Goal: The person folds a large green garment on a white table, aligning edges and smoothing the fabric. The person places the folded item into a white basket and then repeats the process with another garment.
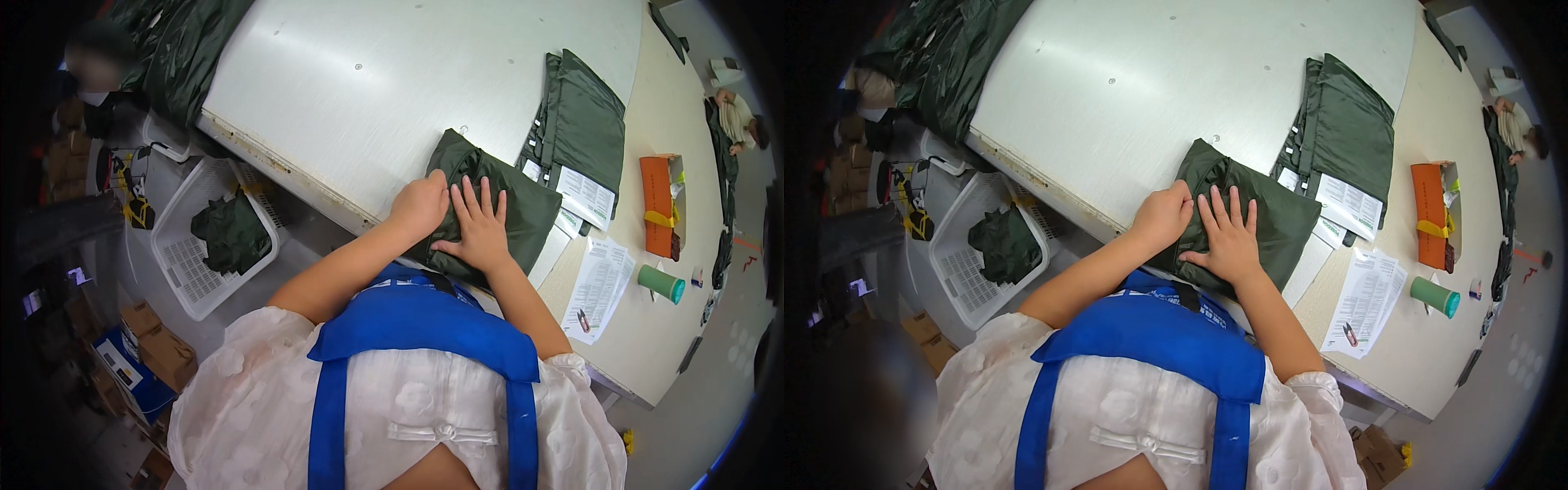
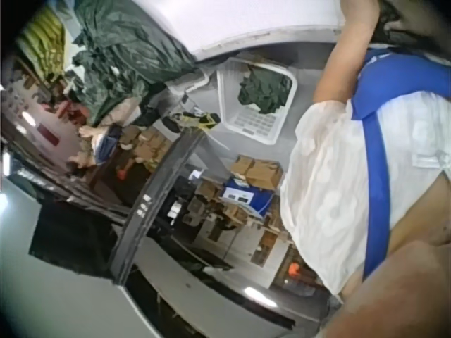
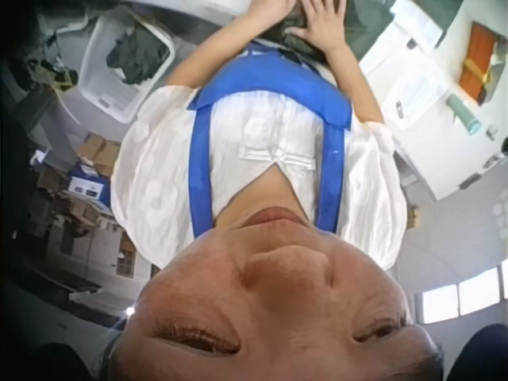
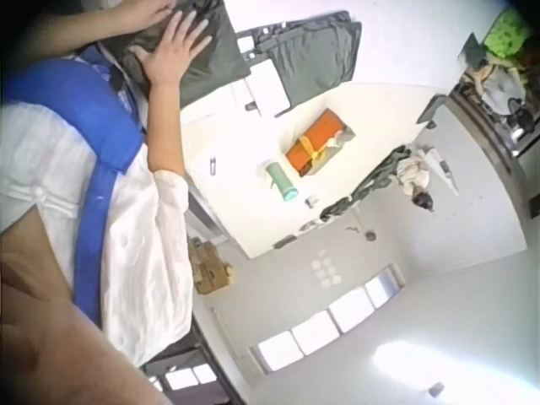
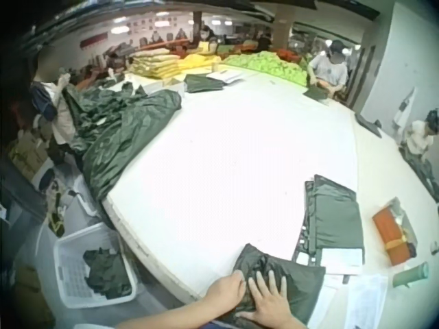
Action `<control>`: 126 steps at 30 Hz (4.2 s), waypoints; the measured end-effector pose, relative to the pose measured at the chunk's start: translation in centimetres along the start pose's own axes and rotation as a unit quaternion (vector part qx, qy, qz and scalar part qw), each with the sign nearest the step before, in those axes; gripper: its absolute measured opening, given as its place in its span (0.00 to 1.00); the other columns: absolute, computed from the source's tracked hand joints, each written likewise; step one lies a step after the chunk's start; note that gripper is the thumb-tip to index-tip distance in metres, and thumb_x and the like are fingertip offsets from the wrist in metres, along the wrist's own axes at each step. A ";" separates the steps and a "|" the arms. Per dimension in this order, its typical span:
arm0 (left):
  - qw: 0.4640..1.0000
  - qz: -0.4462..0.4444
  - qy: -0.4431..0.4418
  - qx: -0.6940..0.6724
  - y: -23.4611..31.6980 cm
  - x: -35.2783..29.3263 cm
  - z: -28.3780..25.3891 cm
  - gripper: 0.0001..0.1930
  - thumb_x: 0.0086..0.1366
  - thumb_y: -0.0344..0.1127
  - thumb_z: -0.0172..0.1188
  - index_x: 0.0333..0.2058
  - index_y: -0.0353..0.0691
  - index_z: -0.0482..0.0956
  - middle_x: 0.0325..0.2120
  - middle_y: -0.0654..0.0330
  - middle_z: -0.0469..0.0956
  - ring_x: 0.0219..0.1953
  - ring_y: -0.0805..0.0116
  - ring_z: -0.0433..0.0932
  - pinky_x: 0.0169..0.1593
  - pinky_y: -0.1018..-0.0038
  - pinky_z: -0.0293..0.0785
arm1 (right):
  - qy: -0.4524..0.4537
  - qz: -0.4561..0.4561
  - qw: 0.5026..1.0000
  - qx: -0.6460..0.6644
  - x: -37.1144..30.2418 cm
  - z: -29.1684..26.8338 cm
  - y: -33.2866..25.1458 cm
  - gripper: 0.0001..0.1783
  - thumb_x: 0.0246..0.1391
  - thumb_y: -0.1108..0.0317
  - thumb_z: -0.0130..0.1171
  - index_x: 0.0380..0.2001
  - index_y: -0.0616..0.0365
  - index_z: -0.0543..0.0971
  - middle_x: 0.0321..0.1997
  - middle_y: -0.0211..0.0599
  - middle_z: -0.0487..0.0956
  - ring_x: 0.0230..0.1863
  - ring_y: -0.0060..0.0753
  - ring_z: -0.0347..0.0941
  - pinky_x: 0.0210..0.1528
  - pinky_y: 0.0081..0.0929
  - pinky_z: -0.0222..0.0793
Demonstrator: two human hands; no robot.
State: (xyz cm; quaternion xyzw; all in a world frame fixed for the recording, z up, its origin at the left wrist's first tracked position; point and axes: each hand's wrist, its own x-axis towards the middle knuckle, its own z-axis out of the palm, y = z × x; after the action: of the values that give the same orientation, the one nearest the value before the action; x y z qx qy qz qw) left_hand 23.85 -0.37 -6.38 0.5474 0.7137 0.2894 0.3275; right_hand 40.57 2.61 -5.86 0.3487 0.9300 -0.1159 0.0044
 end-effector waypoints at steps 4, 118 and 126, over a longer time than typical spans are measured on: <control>0.997 0.068 -0.014 0.028 2.2 0.9 2.3 0.06 0.60 0.32 0.52 0.31 0.36 0.67 0.23 0.45 0.77 0.26 0.43 0.77 0.29 0.54 0.73 | -0.023 0.033 0.999 -0.023 0.6 1.9 0.7 0.51 0.38 0.35 0.61 0.63 0.51 0.62 0.70 0.39 0.54 0.73 0.51 0.37 0.68 0.60 0.25; 0.838 0.114 -0.534 0.019 7.1 -8.4 6.4 0.28 0.60 0.34 0.60 0.59 0.42 0.64 0.58 0.49 0.63 0.55 0.55 0.68 0.52 0.65 0.71 | 0.658 0.669 0.197 0.285 -56.7 10.8 -1.2 0.10 0.57 0.66 0.55 0.41 0.56 0.76 0.28 0.24 0.75 0.24 0.14 0.65 0.22 0.13 0.56; 0.933 0.049 -0.354 0.043 1.5 -13.0 3.9 0.27 0.62 0.40 0.58 0.58 0.38 0.65 0.53 0.47 0.68 0.52 0.55 0.71 0.55 0.66 0.68 | 0.437 0.328 0.721 0.427 -22.5 -2.7 11.9 0.12 0.56 0.72 0.54 0.44 0.61 0.76 0.33 0.27 0.76 0.33 0.17 0.68 0.37 0.15 0.65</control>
State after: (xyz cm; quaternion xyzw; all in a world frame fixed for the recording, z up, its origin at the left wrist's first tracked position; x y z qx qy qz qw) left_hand 30.21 -12.41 -5.61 0.6620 0.5357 0.0611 0.5206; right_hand 65.52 -2.74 -3.78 0.6085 0.5085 -0.3271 -0.5140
